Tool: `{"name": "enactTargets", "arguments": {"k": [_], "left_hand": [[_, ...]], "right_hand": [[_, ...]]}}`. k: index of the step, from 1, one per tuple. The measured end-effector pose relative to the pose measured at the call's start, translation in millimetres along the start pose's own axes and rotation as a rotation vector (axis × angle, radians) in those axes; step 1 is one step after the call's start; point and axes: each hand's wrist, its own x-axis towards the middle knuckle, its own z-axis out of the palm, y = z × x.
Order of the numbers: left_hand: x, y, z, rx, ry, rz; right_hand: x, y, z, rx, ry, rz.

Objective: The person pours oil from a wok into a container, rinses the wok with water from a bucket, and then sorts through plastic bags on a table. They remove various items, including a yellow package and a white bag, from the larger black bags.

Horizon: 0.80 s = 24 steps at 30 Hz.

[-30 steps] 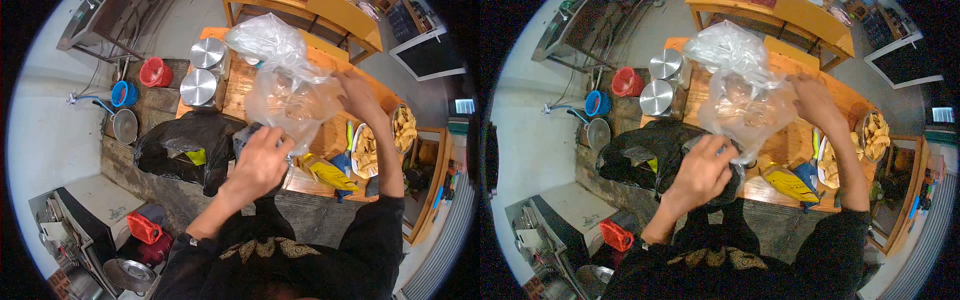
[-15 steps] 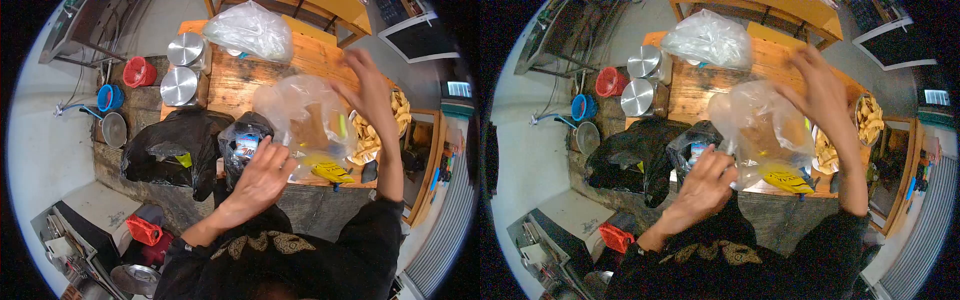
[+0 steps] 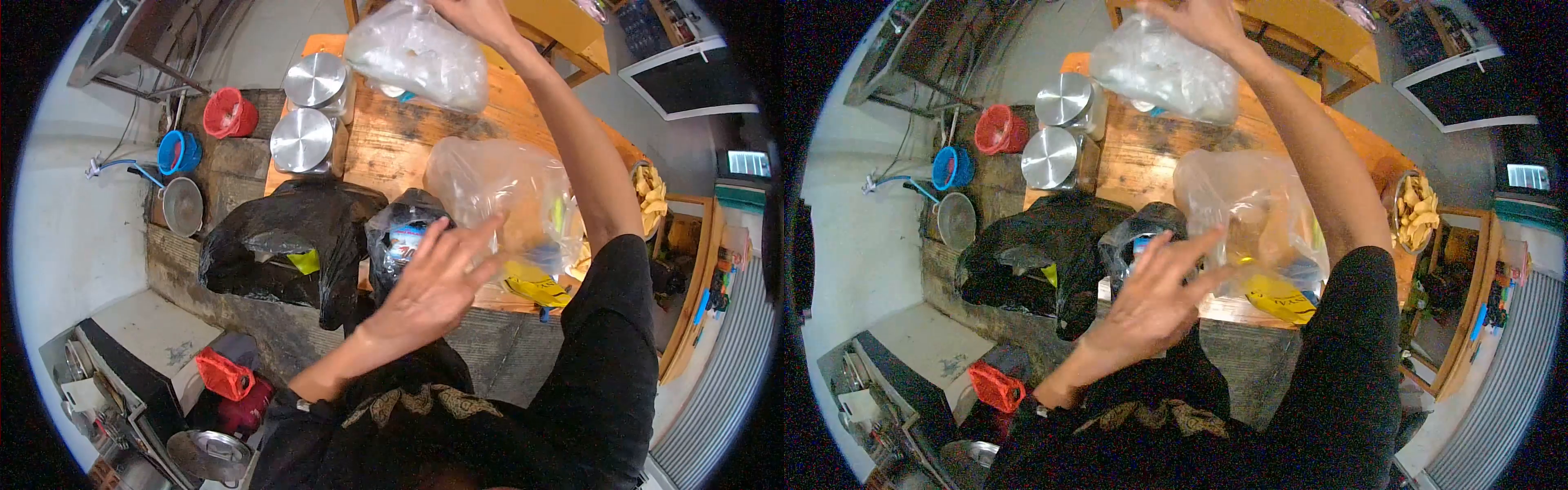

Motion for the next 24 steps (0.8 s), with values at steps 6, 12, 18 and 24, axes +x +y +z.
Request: {"name": "enactTargets", "arguments": {"k": [6,12,18,24], "left_hand": [[27,-29,-97,0.458,0.089,-0.108],[119,-179,-54,0.687,-0.117,0.215],[137,-227,-42,0.518,-0.032,-0.020],[146,-212,-43,0.699,0.251,0.196]], "right_hand": [[-31,76,72,-0.466,-0.342,0.024],[-54,110,70,-0.339,-0.480,-0.181],[-80,75,-27,-0.496,-0.446,-0.176],[-112,71,-53,-0.329,-0.102,-0.332]]}}
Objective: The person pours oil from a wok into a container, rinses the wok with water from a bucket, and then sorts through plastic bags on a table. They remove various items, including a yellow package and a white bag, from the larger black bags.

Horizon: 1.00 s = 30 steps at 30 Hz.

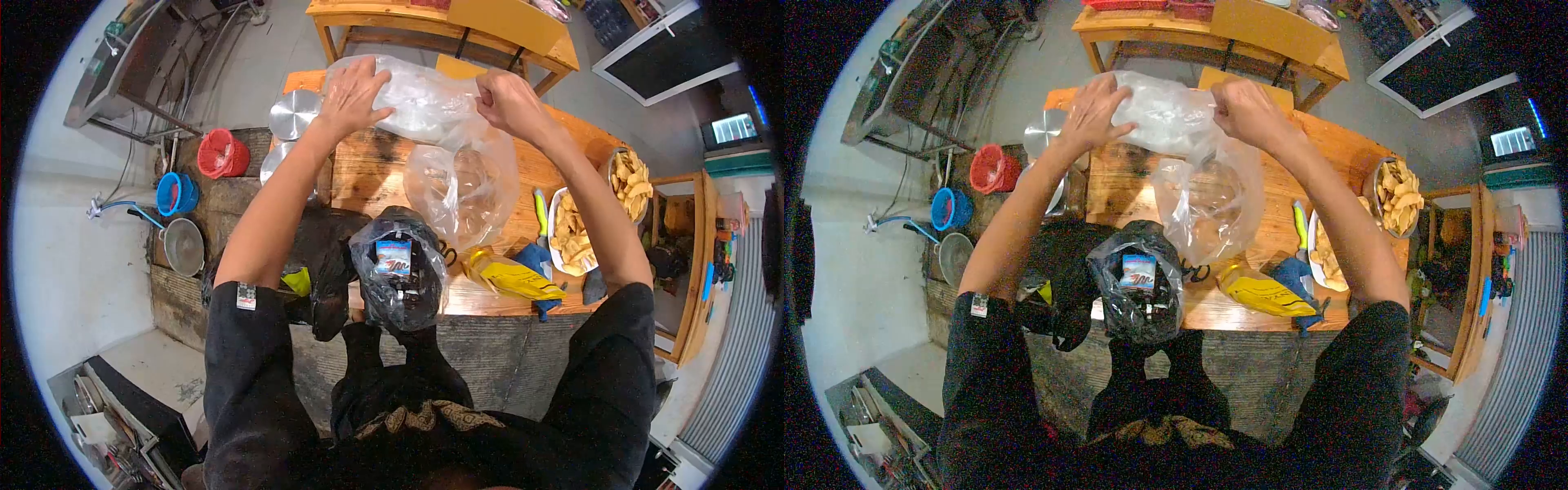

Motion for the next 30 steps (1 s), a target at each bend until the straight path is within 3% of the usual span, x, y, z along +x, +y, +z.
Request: {"name": "enactTargets", "arguments": {"k": [3,6,9,13,15,17,19,20,22,24,26,28,30], "left_hand": [[0,1,-13,-0.014,0.053,-0.041],[-5,8,-39,-0.440,-0.160,-0.258],[-24,15,-64,-0.510,-0.031,-0.322],[-39,24,-88,-0.805,-0.191,-0.588],[-44,25,-82,-0.973,-0.146,-0.555],[-48,27,-81,-1.122,-0.144,-0.588],[-54,35,-85,-1.260,-0.196,-0.689],[-56,38,-86,-1.275,-0.170,-0.642],[-60,42,-91,-1.198,-0.189,-0.529],[-61,40,-104,-0.910,-0.333,-0.374],[-69,35,-109,-0.641,-0.410,-0.323],[-78,35,-105,-0.503,-0.358,-0.393],[-82,33,-106,-0.538,-0.343,-0.393]], "right_hand": [[-10,0,-9,-0.089,0.038,0.008],[-26,0,-24,-0.236,0.013,0.026],[-39,-3,-35,-0.338,-0.036,0.027],[-46,-19,-23,-0.587,-0.042,0.035],[-41,-18,19,-0.372,0.065,-0.171],[-17,-50,34,-0.085,-0.029,-0.185],[14,-83,48,0.152,-0.214,-0.059],[26,-78,68,0.211,-0.250,-0.025],[34,-54,132,-0.226,0.043,-0.191],[41,-51,150,-0.410,0.049,-0.235],[46,-51,161,-0.341,-0.243,-0.168],[48,-54,135,-0.381,-0.413,-0.042],[28,-21,98,-0.097,-0.114,-0.361]]}}
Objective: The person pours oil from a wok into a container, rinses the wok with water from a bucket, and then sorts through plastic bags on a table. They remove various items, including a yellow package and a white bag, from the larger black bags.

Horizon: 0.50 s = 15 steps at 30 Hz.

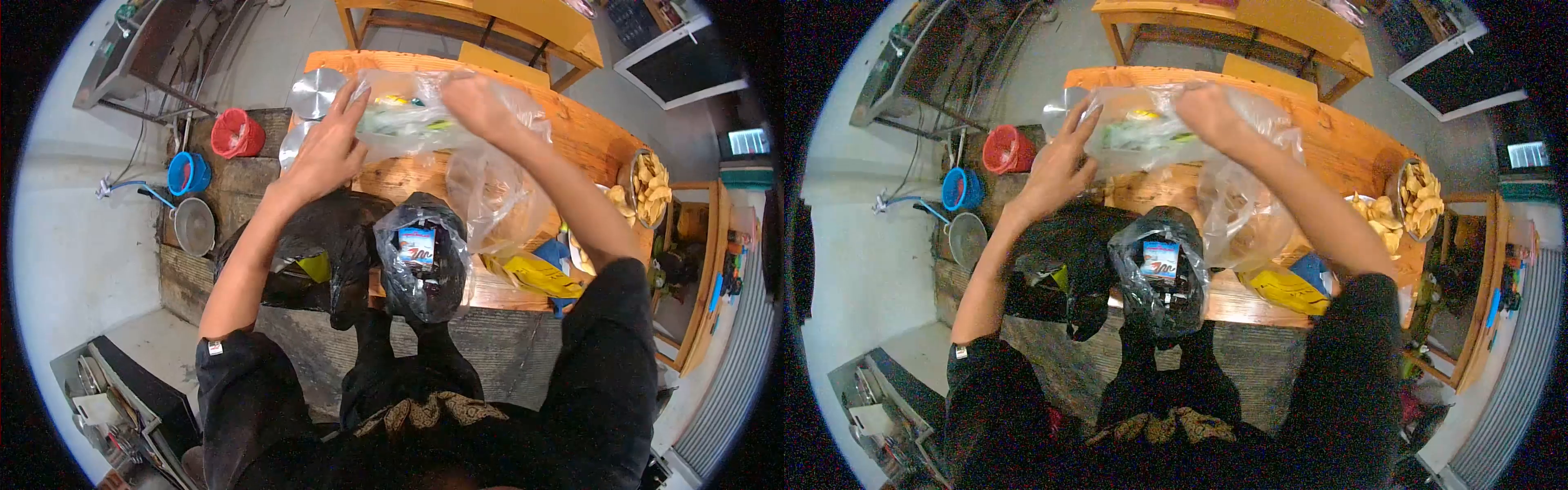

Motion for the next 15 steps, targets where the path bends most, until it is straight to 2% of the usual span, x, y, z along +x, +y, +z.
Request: {"name": "enactTargets", "arguments": {"k": [2,4,7,9,11,14,15], "left_hand": [[-3,0,3,0.005,0.037,0.064],[-4,1,4,-0.010,0.038,0.091],[-1,1,4,-0.081,0.040,0.090],[1,1,5,-0.073,0.058,0.126],[3,0,6,-0.105,0.018,0.084],[3,8,2,-0.114,-0.011,0.060],[3,9,1,-0.110,-0.018,0.056]], "right_hand": [[-14,-18,-38,-0.264,-0.022,0.149],[-18,-26,-79,-0.152,-0.142,0.202],[-38,-30,-101,-0.054,-0.160,0.043],[-42,-43,-113,0.142,-0.330,0.030],[-49,-45,-104,0.407,-0.462,0.089],[-38,-48,-94,0.474,-0.714,0.115],[-32,-48,-90,0.469,-0.732,0.157]]}}
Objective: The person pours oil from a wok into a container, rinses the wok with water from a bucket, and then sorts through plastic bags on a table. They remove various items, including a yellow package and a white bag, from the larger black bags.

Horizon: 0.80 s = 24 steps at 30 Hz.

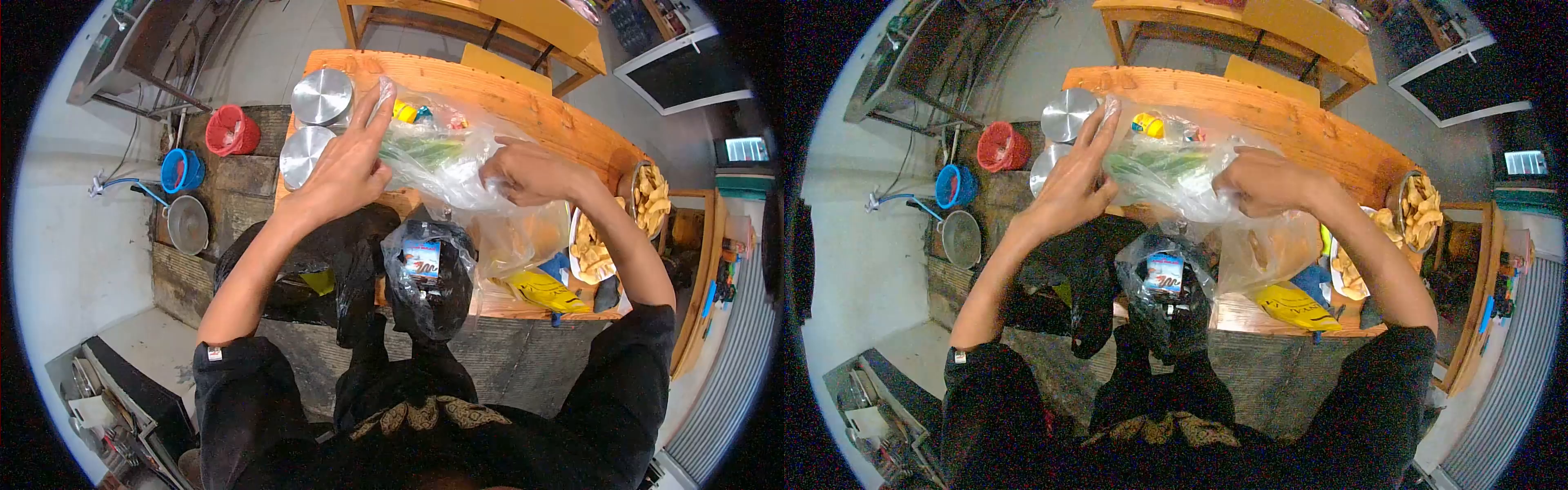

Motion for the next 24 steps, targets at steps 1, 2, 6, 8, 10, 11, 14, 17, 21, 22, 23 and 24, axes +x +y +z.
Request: {"name": "enactTargets", "arguments": {"k": [1,2,6,8,10,11,14,17,21,22,23,24], "left_hand": [[0,0,0,0.005,-0.003,-0.001],[0,-1,0,0.009,-0.004,0.000],[2,2,-2,-0.064,-0.029,0.008],[2,2,1,-0.097,-0.044,0.008],[3,4,3,-0.116,-0.046,0.020],[4,6,4,-0.117,-0.042,0.032],[6,8,0,-0.114,-0.044,-0.010],[1,2,-3,-0.040,-0.014,0.012],[-7,4,-5,-0.073,-0.072,-0.059],[-8,5,-5,-0.053,-0.058,-0.042],[-10,6,-6,-0.034,-0.046,-0.025],[-11,7,-6,-0.014,-0.033,-0.008]], "right_hand": [[7,0,-1,0.011,-0.008,0.043],[14,-2,-2,0.021,-0.017,0.086],[39,-16,-18,0.211,-0.082,0.147],[79,24,7,0.233,0.054,0.042],[104,21,4,0.048,0.099,0.232],[114,18,6,-0.042,0.125,0.328],[152,33,54,-0.541,0.193,0.190],[162,48,65,-0.325,0.129,0.138],[86,25,6,-0.509,0.591,0.043],[76,27,-3,-0.369,0.672,0.042],[64,29,-14,-0.471,0.675,0.061],[54,30,-23,-0.573,0.677,0.079]]}}
